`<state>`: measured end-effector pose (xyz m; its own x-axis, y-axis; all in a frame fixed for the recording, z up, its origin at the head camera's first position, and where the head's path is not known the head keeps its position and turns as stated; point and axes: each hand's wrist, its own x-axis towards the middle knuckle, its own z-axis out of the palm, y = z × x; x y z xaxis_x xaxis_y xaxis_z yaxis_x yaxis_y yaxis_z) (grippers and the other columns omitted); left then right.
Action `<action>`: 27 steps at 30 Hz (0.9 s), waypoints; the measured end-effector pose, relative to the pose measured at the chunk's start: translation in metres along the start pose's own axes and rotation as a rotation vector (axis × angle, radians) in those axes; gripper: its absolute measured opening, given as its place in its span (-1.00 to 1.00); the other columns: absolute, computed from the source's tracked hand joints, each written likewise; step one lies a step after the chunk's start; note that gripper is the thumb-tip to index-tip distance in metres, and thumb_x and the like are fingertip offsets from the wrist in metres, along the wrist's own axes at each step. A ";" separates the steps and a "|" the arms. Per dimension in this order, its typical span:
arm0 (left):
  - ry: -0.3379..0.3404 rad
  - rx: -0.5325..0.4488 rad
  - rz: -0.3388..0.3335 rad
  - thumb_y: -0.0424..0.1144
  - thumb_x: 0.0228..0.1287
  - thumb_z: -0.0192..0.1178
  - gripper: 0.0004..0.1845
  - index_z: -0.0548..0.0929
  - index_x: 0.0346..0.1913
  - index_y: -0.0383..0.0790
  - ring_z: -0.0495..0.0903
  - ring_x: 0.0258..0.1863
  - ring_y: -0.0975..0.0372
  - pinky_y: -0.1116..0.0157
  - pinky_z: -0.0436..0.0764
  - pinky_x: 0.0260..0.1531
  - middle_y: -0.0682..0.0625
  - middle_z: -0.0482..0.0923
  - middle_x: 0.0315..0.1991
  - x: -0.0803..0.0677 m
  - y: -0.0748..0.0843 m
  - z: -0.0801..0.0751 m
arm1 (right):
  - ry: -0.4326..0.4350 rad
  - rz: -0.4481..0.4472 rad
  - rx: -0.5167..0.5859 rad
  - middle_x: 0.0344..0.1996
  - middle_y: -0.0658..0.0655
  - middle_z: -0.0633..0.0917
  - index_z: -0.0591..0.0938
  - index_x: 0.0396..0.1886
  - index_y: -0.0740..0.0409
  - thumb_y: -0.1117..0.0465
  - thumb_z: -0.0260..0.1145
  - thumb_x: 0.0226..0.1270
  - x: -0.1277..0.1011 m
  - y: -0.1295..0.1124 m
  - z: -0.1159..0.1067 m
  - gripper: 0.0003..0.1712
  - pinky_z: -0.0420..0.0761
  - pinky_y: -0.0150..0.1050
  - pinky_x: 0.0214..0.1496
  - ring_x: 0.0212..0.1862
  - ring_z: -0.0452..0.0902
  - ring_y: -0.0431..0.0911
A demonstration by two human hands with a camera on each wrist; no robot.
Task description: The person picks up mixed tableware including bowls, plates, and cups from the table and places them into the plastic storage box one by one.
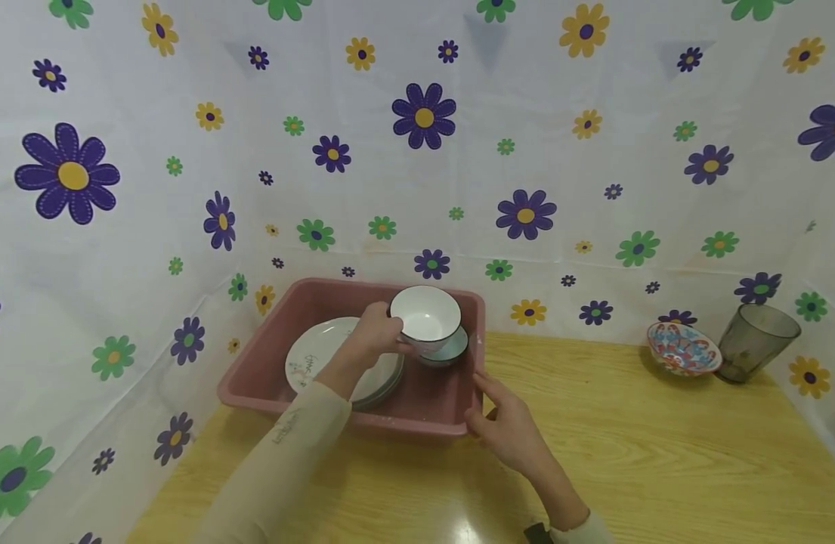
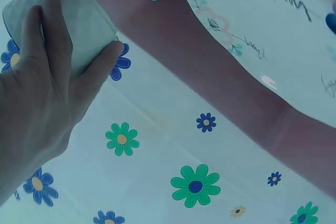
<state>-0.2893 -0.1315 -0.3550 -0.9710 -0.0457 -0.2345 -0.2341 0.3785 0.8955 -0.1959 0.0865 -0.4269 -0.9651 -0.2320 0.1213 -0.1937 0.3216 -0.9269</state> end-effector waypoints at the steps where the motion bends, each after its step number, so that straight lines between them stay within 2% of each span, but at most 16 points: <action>1: -0.004 0.012 -0.003 -0.49 0.28 -0.07 -0.46 0.23 0.33 -0.58 0.59 -0.04 -0.05 0.19 0.70 -0.11 -0.38 0.41 0.19 0.003 0.001 0.001 | 0.003 -0.007 -0.006 0.42 0.28 0.38 0.43 0.37 0.36 0.42 0.27 0.24 0.000 0.001 -0.001 -0.35 0.62 -0.34 -0.51 -0.53 0.51 -0.16; 7: -0.019 0.067 -0.010 -0.51 0.23 -0.02 -0.42 0.23 0.33 -0.61 0.56 -0.04 -0.04 0.28 0.69 -0.23 -0.39 0.37 0.22 0.020 0.004 0.009 | 0.008 -0.032 -0.050 0.41 0.27 0.40 0.46 0.35 0.34 0.40 0.30 0.23 0.001 0.003 -0.004 -0.36 0.54 -0.37 -0.49 -0.55 0.45 -0.15; 12: -0.048 0.063 -0.044 -0.53 0.25 -0.05 -0.43 0.20 0.34 -0.63 0.56 0.03 -0.11 0.27 0.66 -0.19 -0.41 0.35 0.22 0.031 0.007 0.016 | 0.002 -0.047 -0.058 0.41 0.27 0.40 0.46 0.35 0.34 0.38 0.31 0.24 0.002 0.003 -0.007 -0.36 0.53 -0.38 -0.50 -0.56 0.43 -0.19; 17: -0.064 0.026 -0.057 -0.59 0.19 -0.12 -0.36 0.12 0.39 -0.65 0.56 0.02 -0.13 0.28 0.70 -0.22 -0.40 0.30 0.24 0.042 0.000 0.016 | -0.009 -0.044 -0.078 0.42 0.25 0.39 0.45 0.36 0.34 0.36 0.31 0.25 0.003 0.005 -0.006 -0.35 0.53 -0.39 -0.49 -0.57 0.43 -0.20; 19: -0.063 0.040 -0.063 -0.60 0.19 -0.12 -0.34 0.09 0.40 -0.65 0.56 0.02 -0.12 0.26 0.71 -0.21 -0.41 0.28 0.26 0.046 -0.004 0.016 | -0.012 -0.038 -0.084 0.42 0.25 0.39 0.44 0.36 0.33 0.35 0.32 0.25 0.003 0.006 -0.006 -0.35 0.54 -0.38 -0.49 -0.55 0.43 -0.19; 23: -0.050 0.099 -0.075 -0.58 0.23 -0.07 -0.37 0.14 0.39 -0.65 0.52 -0.01 -0.07 0.20 0.64 -0.12 -0.40 0.32 0.25 0.053 -0.010 0.018 | -0.015 -0.034 -0.096 0.42 0.24 0.39 0.45 0.36 0.31 0.33 0.32 0.26 0.004 0.007 -0.007 -0.35 0.53 -0.38 -0.49 -0.54 0.43 -0.19; 27: -0.035 0.151 -0.071 -0.58 0.23 0.05 -0.43 0.26 0.32 -0.66 0.41 -0.09 -0.01 0.20 0.56 -0.20 -0.36 0.39 0.16 0.060 -0.013 0.021 | -0.015 -0.037 -0.104 0.41 0.24 0.40 0.46 0.36 0.30 0.33 0.32 0.26 0.004 0.008 -0.008 -0.36 0.52 -0.39 -0.49 -0.55 0.41 -0.20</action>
<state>-0.3436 -0.1201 -0.3883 -0.9494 -0.0466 -0.3106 -0.2899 0.5103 0.8096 -0.2026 0.0958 -0.4308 -0.9544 -0.2591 0.1485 -0.2471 0.4059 -0.8799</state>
